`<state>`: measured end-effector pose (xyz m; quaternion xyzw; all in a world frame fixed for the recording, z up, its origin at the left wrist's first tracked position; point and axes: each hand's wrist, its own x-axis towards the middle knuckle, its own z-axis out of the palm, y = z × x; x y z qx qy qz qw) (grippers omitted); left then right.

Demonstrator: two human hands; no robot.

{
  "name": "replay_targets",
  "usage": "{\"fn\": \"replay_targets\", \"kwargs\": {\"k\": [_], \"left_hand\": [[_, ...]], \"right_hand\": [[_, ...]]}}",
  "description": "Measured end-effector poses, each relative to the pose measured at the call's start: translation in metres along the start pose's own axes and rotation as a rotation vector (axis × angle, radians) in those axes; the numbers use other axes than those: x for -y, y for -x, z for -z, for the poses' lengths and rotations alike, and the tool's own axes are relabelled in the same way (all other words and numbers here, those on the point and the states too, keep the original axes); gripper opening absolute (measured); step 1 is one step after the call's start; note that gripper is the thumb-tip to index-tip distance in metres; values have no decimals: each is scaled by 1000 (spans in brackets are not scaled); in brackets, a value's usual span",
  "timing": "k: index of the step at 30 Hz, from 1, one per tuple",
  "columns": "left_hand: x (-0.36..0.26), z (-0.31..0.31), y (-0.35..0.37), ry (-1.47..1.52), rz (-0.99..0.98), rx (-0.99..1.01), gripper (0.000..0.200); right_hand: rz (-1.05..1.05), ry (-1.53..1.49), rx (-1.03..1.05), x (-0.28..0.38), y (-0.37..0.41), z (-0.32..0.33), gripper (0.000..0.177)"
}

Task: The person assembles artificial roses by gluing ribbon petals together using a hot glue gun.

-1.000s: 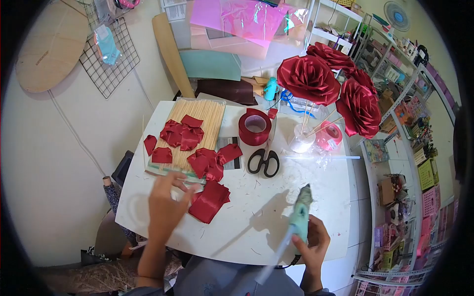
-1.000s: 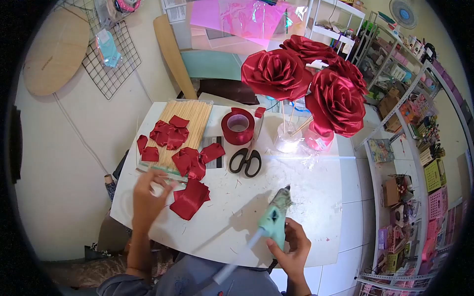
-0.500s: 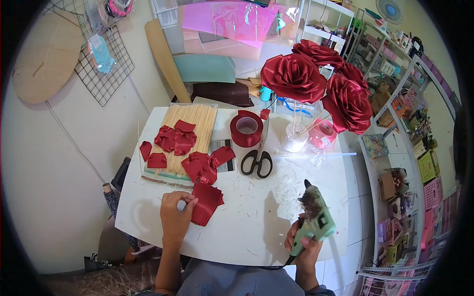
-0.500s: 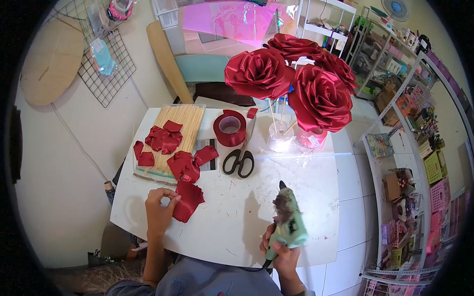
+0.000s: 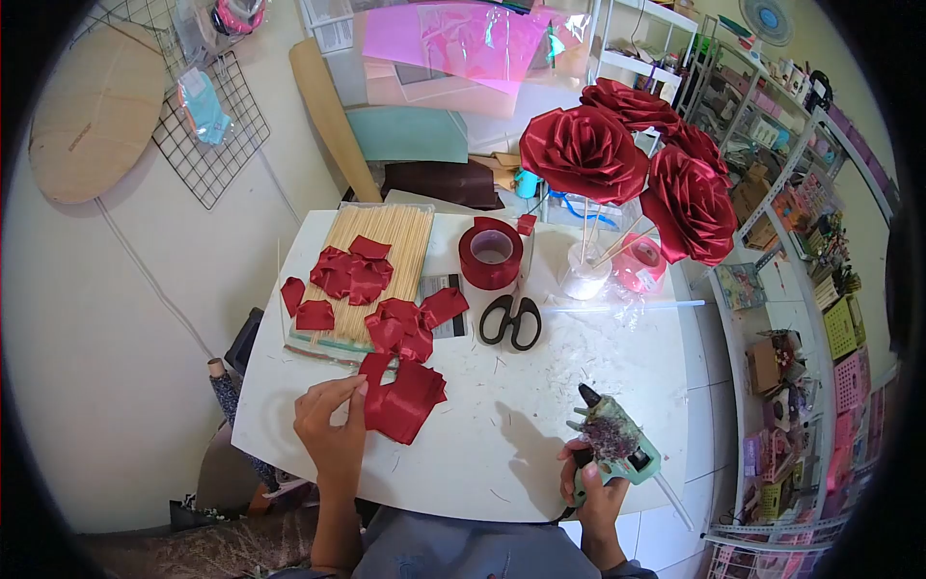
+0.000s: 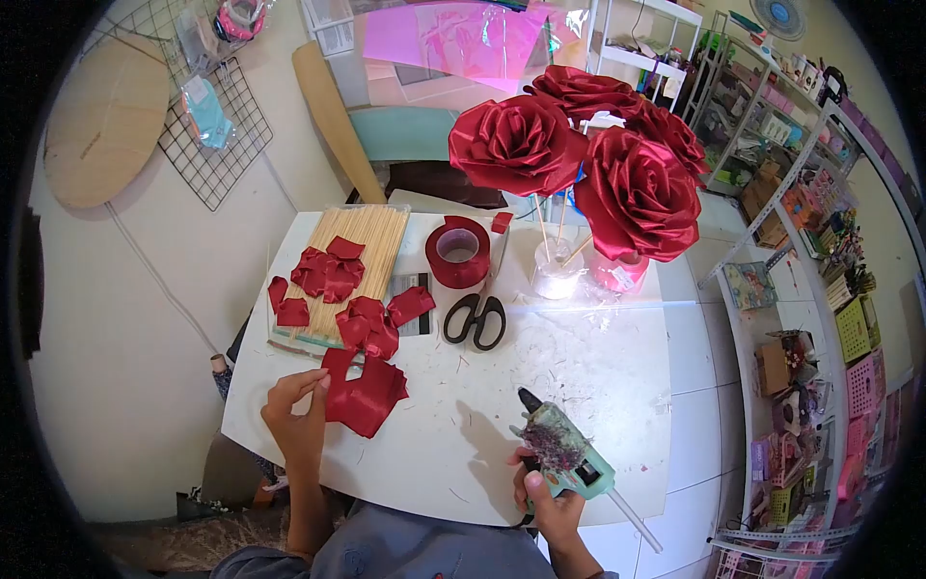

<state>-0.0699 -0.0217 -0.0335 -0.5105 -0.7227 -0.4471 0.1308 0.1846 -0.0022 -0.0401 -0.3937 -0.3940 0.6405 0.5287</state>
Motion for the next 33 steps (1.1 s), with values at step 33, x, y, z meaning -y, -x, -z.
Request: {"fn": "replay_targets", "kwargs": {"k": [33], "left_hand": [[-82,-16,-1,528,-224,468,42]], "right_hand": [[-56,545,204,5,-2,3,31]]}}
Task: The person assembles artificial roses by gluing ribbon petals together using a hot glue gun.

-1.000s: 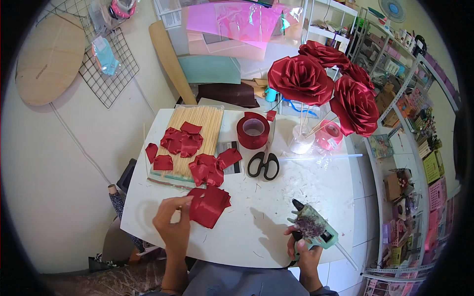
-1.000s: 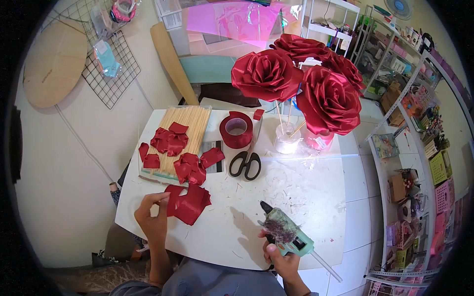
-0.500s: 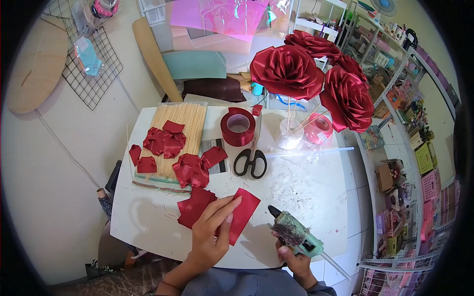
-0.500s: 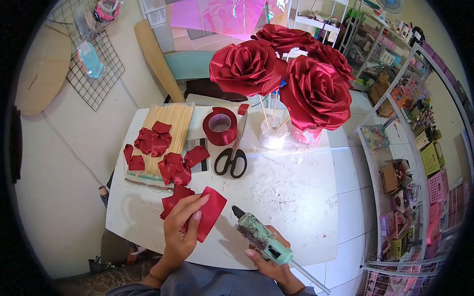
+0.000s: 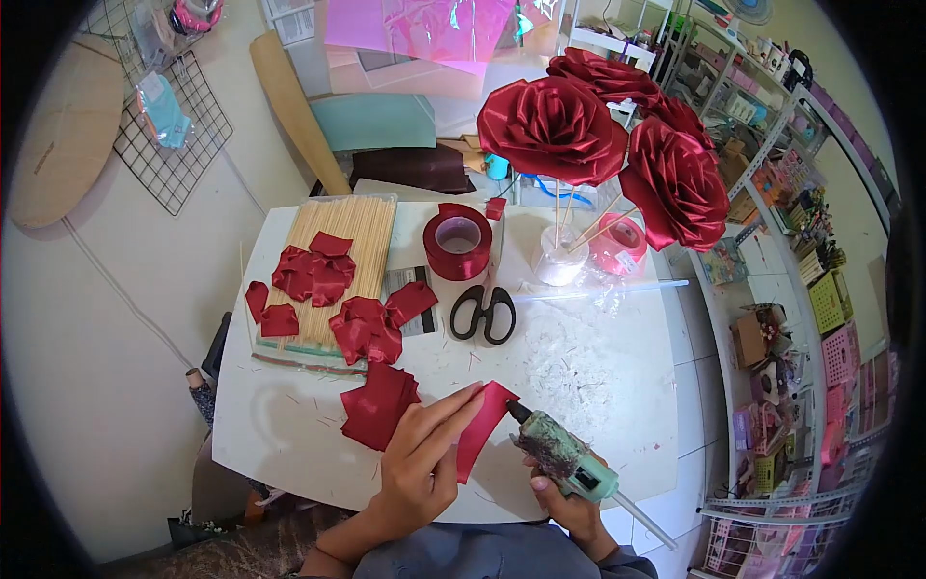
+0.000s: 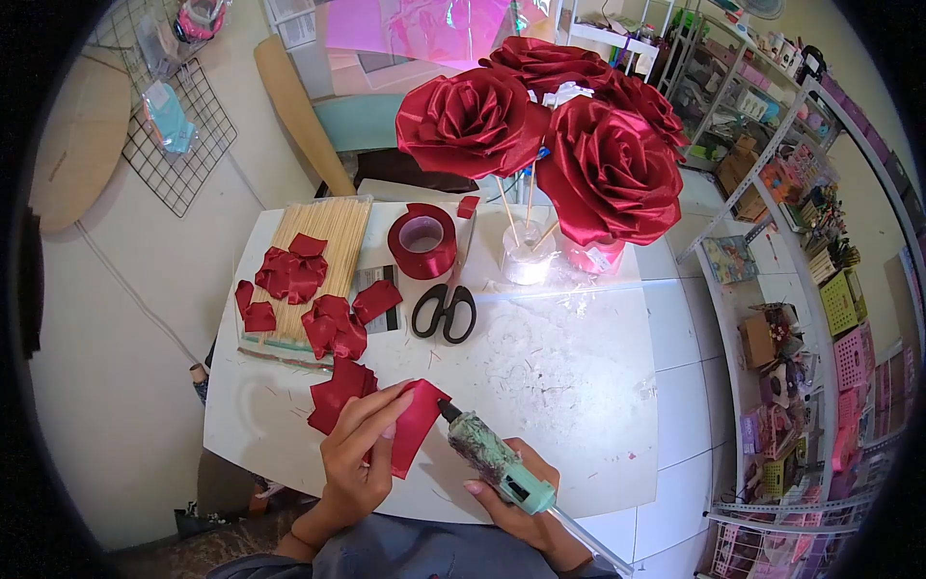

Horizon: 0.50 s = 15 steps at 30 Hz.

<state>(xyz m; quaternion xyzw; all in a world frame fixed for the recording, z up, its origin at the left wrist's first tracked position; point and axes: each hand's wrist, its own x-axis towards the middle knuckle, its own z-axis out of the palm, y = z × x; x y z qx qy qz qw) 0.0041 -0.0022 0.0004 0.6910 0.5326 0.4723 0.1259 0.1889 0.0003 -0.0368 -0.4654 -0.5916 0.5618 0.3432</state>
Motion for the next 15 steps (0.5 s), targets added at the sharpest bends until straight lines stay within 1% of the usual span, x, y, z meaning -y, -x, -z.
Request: {"fn": "replay_targets", "kwargs": {"k": [9,15], "left_hand": [[-1,1,0,24,-21,-19,43],[-2,1,0,37,-9,-21,42]], "right_hand": [[3,5,-13,5,-1,-1,28],[-68,3,-17,8,-1,-1,27]]}}
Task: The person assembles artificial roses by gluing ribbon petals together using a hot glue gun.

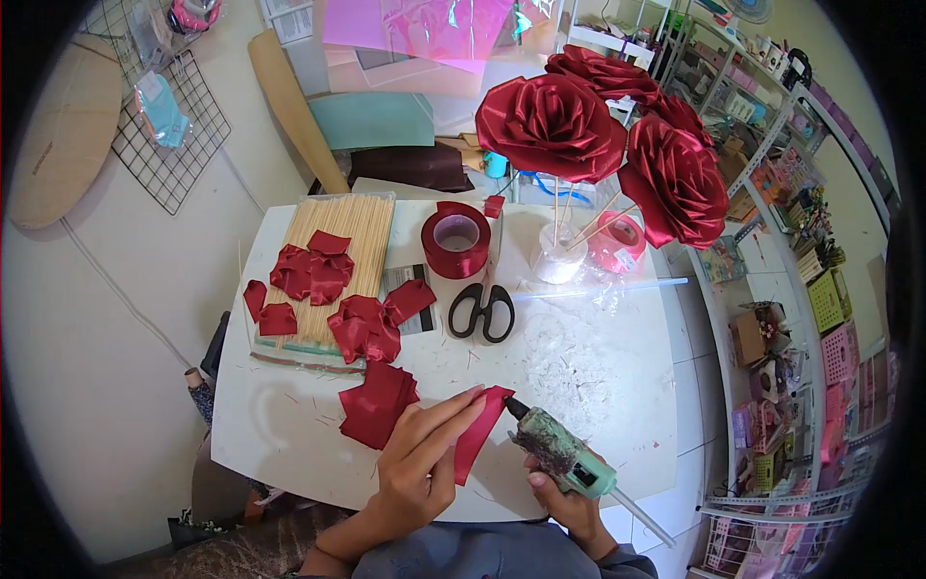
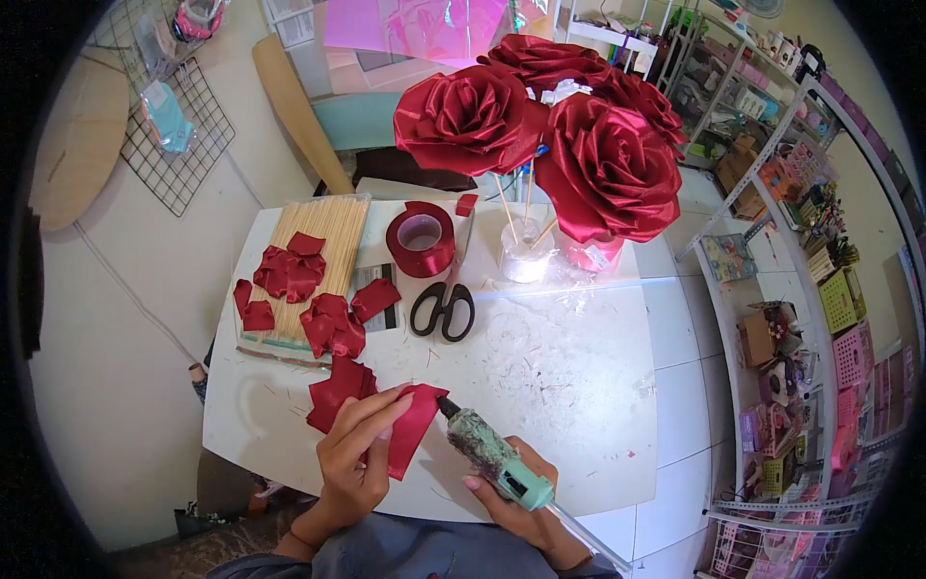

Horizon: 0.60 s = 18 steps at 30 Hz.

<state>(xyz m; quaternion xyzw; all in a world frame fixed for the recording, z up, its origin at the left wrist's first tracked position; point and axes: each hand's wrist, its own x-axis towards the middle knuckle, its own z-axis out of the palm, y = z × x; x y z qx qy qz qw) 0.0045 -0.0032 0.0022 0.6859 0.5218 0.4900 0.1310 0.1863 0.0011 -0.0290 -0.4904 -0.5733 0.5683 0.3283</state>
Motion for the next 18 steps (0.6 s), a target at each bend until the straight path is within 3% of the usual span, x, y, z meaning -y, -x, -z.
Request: {"fn": "replay_targets", "kwargs": {"k": [6,11,18], "left_hand": [[2,0,0,11,10,11,40],[6,-1,-2,49,60,-48,34],[13,-2,-3,-20,131,-219,30]], "right_hand": [[-4,29,-35,-14,1,-1,28],[-20,-250,-177,-24,4,-2,36],[122,-15,74,-1,-2,-1,30]]}}
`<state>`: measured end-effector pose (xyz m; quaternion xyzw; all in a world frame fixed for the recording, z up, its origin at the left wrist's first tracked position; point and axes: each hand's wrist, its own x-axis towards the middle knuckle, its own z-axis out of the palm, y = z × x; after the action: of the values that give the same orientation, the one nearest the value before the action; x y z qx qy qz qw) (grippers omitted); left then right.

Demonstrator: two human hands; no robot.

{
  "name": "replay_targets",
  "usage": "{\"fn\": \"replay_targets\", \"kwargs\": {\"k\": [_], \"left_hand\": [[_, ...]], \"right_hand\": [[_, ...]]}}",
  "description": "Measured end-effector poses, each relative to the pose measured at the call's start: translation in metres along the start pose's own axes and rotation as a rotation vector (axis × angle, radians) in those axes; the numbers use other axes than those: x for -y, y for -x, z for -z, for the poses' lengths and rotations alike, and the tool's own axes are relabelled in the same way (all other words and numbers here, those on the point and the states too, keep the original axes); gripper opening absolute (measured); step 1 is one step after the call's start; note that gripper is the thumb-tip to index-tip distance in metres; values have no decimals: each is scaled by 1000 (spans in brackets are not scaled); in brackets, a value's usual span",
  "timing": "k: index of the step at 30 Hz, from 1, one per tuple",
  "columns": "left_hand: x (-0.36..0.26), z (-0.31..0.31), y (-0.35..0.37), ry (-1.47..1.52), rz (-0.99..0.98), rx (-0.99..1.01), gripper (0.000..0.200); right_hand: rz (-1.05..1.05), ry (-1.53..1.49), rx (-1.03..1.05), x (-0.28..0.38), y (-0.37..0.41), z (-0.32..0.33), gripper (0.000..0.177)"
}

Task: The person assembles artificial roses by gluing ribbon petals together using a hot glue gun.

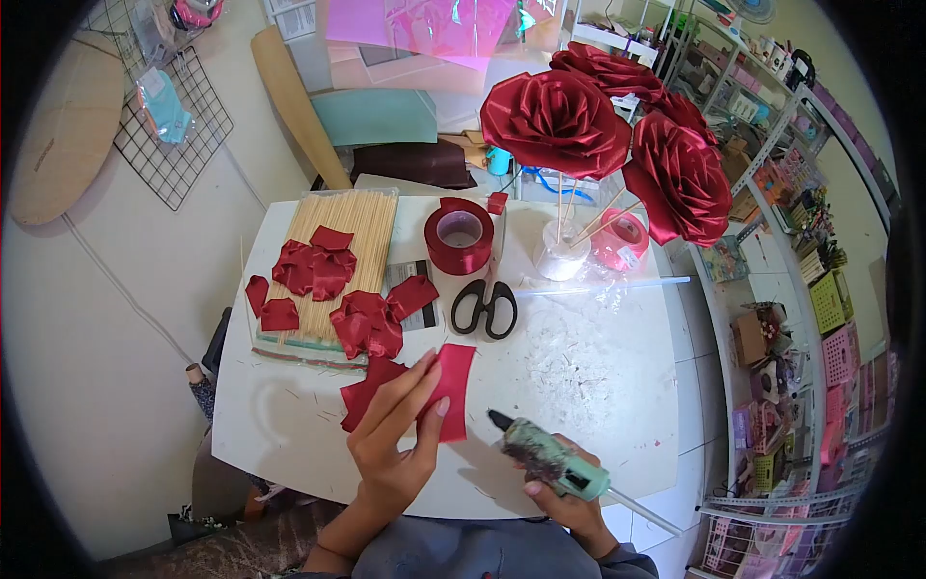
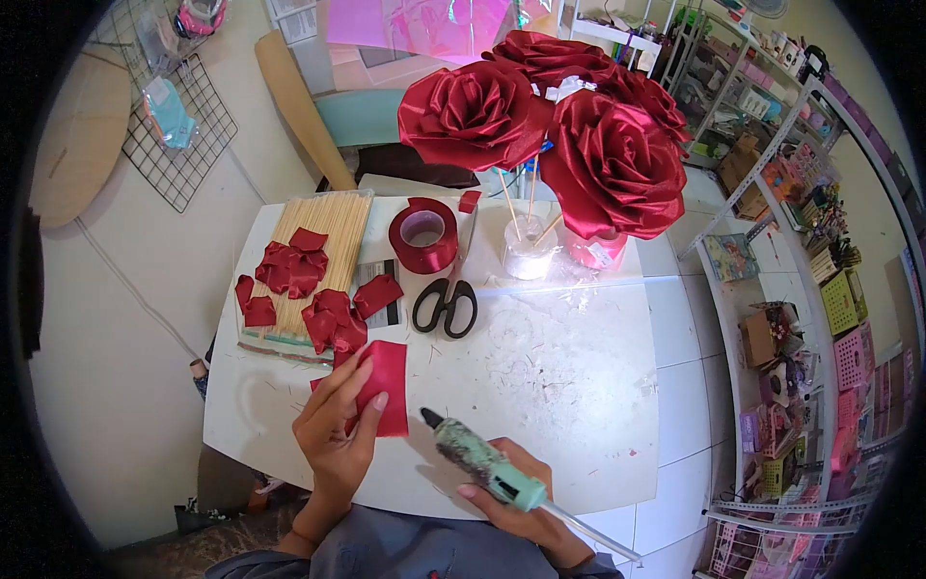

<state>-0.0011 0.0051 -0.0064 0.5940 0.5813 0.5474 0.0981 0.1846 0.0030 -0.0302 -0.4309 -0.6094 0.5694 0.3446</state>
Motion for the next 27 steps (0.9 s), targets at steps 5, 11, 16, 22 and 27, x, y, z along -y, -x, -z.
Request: {"fn": "replay_targets", "kwargs": {"k": [5,11,16,22,27], "left_hand": [[1,0,0,-50,16,-78,30],[6,2,2,-24,-31,-20,33],[5,1,1,-20,-49,-27,34],[3,4,2,14,30,-39,34],[-5,3,-6,200,132,-119,32]], "right_hand": [[188,280,116,7,-7,-2,28],[189,281,113,6,-8,-4,27],[153,277,119,6,-8,-5,27],[73,288,125,12,-8,-3,26],[228,437,-16,20,-9,2,22]]}}
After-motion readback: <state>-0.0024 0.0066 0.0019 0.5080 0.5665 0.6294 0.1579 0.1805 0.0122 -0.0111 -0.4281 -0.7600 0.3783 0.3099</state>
